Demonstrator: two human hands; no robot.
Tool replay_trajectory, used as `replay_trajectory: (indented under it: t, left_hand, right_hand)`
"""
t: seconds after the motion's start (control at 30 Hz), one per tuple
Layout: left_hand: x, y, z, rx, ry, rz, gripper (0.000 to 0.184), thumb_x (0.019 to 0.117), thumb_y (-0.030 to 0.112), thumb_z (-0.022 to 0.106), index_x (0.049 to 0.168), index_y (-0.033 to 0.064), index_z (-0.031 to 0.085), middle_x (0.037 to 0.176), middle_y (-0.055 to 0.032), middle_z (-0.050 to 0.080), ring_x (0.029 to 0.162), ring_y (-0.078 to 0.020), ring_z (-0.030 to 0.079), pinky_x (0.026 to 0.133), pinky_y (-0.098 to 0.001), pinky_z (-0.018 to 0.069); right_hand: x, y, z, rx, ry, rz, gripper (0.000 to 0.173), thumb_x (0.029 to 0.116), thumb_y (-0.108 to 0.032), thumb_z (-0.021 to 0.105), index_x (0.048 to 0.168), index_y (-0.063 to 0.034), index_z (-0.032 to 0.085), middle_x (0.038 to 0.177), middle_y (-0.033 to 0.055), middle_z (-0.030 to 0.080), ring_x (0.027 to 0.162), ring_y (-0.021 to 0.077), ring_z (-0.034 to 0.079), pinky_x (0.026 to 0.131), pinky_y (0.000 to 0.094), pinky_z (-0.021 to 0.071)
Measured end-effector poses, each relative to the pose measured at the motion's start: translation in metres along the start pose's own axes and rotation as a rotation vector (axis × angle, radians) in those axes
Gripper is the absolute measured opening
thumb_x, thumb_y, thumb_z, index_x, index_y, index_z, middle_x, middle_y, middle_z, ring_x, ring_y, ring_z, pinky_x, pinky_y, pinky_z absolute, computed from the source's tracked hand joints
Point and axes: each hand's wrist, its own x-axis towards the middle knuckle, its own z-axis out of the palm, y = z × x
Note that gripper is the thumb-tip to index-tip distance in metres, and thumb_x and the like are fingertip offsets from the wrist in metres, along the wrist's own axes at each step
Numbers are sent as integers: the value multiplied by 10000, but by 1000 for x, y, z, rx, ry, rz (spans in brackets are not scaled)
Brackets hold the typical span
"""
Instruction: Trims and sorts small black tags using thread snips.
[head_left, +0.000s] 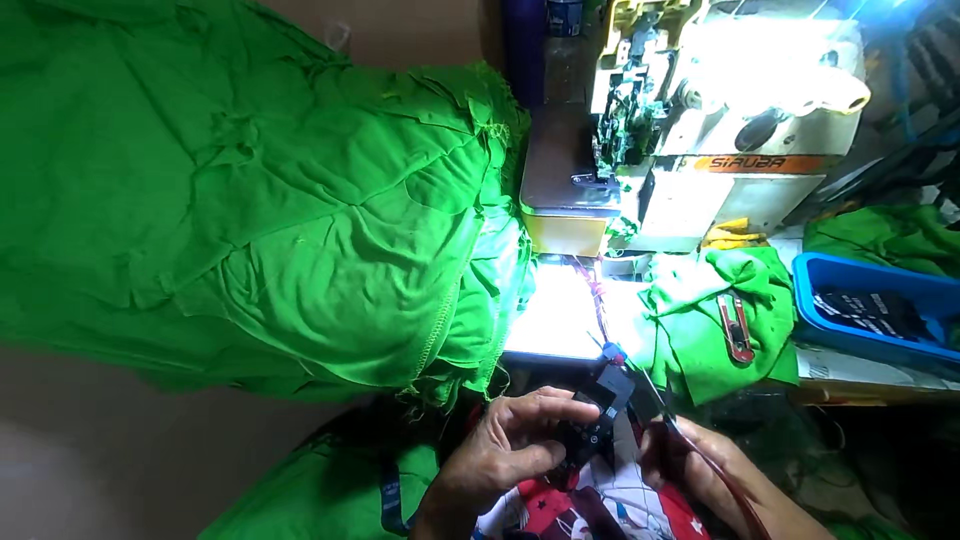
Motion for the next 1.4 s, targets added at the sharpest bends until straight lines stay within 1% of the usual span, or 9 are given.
replay_trajectory:
  t: [0.13, 0.33, 0.5, 0.7, 0.87, 0.97, 1.17, 1.27, 1.4]
  left_hand:
    - [-3, -1, -2, -24, -13, 2, 396, 952, 14, 615, 1300, 179, 707, 1306, 101, 665, 1130, 18, 624, 946, -176, 530]
    - [-4, 3, -2, -20, -88, -25, 395, 946, -18, 593, 1299, 127, 697, 1293, 82, 658, 1121, 24, 614, 940, -168, 525]
    - [-6, 5, -5, 12, -111, -44, 398, 946, -24, 584, 1302, 118, 693, 1289, 73, 657, 1127, 23, 607, 941, -162, 517]
    - [-7, 6, -7, 37, -112, -47, 394, 939, -31, 588, 1299, 94, 689, 1284, 59, 659, 1138, 18, 602, 957, -166, 511]
    - [-9, 6, -9, 65, -76, -70, 375, 943, 10, 604, 1294, 107, 695, 1280, 69, 660, 1118, 20, 607, 941, -167, 517]
    - [-9, 5, -10, 54, -81, -73, 392, 935, -18, 601, 1300, 95, 689, 1298, 54, 655, 1131, 3, 614, 949, -180, 525]
    - [-9, 7, -9, 67, -84, -94, 377, 941, -13, 599, 1295, 80, 691, 1299, 57, 649, 1138, 12, 604, 949, -173, 521]
    - [-10, 8, -8, 58, -89, -118, 382, 928, -36, 595, 1286, 54, 691, 1306, 40, 650, 1145, 4, 608, 956, -180, 524]
    - [-9, 10, -6, 59, -102, -145, 395, 915, -49, 594, 1290, 39, 684, 1302, 37, 644, 1094, 25, 608, 904, -156, 525]
  right_hand:
    - [-3, 2, -4, -48, -95, 6, 595, 1012, -637, 416, 980, -70, 592, 828, -103, 570, 744, -126, 489, 651, 80, 398]
    - [0, 1, -4, -53, -214, 6, 603, 1012, -633, 431, 953, -53, 587, 794, -67, 561, 729, -102, 494, 636, 96, 387]
    - [3, -1, -6, -15, -217, 35, 524, 997, -617, 488, 887, -114, 587, 727, -129, 505, 661, -130, 454, 587, 72, 356]
    - [4, 6, -5, 58, -198, 13, 467, 999, -581, 530, 821, -150, 569, 661, -147, 474, 603, -127, 435, 545, 71, 336]
    - [0, 5, -4, 130, -143, 26, 398, 991, -510, 593, 773, -178, 570, 615, -169, 477, 559, -140, 447, 510, 54, 354]
    - [-3, 5, -4, 129, -121, 41, 386, 998, -469, 607, 747, -180, 559, 591, -167, 490, 534, -131, 461, 495, 59, 371]
    - [-6, 7, -4, 163, -126, 81, 347, 986, -447, 631, 752, -195, 586, 604, -183, 529, 546, -128, 504, 502, 60, 406]
    - [-4, 9, -6, 164, -196, 73, 391, 987, -524, 594, 823, -170, 613, 658, -164, 542, 602, -122, 509, 545, 67, 407]
    - [1, 11, -6, 87, -225, 72, 455, 983, -593, 552, 850, -160, 598, 677, -158, 513, 609, -123, 467, 544, 74, 363]
